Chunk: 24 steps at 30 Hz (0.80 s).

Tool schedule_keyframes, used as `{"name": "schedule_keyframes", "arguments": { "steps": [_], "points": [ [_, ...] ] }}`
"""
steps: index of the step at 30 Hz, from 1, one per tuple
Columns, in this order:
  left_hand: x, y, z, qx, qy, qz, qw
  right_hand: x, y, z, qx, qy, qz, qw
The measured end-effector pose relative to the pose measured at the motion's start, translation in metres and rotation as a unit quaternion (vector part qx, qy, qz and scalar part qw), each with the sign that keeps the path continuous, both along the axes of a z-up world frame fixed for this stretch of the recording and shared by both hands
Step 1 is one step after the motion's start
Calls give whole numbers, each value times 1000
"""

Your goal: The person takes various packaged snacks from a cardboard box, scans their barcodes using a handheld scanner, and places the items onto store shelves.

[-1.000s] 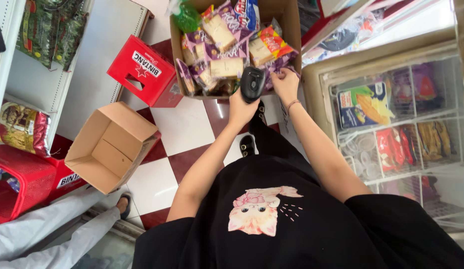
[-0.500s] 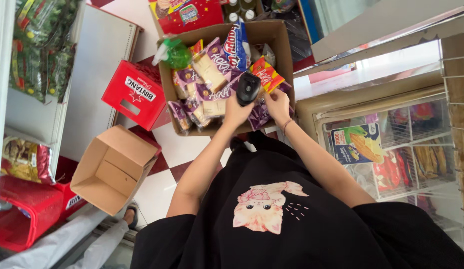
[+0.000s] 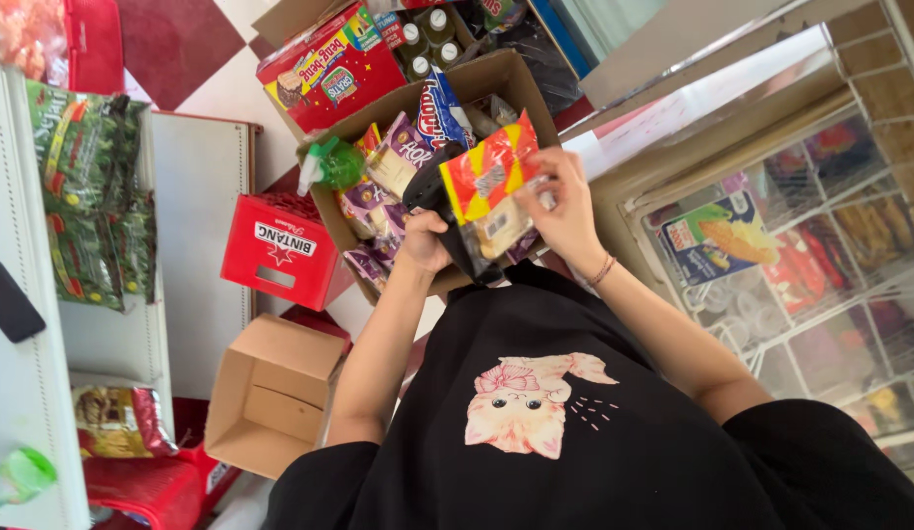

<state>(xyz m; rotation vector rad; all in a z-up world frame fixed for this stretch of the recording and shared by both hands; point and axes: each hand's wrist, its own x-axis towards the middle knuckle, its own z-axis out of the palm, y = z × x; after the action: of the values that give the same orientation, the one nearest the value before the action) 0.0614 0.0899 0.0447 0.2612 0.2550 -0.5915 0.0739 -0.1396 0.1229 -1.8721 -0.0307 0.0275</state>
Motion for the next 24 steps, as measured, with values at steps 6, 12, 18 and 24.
{"name": "schedule_keyframes", "arguments": {
  "steps": [6, 12, 18, 24],
  "points": [
    [5, 9, 37, -43, -25, -22, 999, 13, -25, 12, 297, 190, 84, 932],
    [13, 15, 41, 284, -73, -35, 955, -18, -50, 1, 448, 176, -11, 877],
    [-15, 16, 84, 553, -262, -53, 789, -49, -55, 8, 440, 92, -144, 881],
    [-52, -15, 107, 562, -375, -65, 734, -81, -44, 1, 444, 59, -207, 870]
  ]
}}
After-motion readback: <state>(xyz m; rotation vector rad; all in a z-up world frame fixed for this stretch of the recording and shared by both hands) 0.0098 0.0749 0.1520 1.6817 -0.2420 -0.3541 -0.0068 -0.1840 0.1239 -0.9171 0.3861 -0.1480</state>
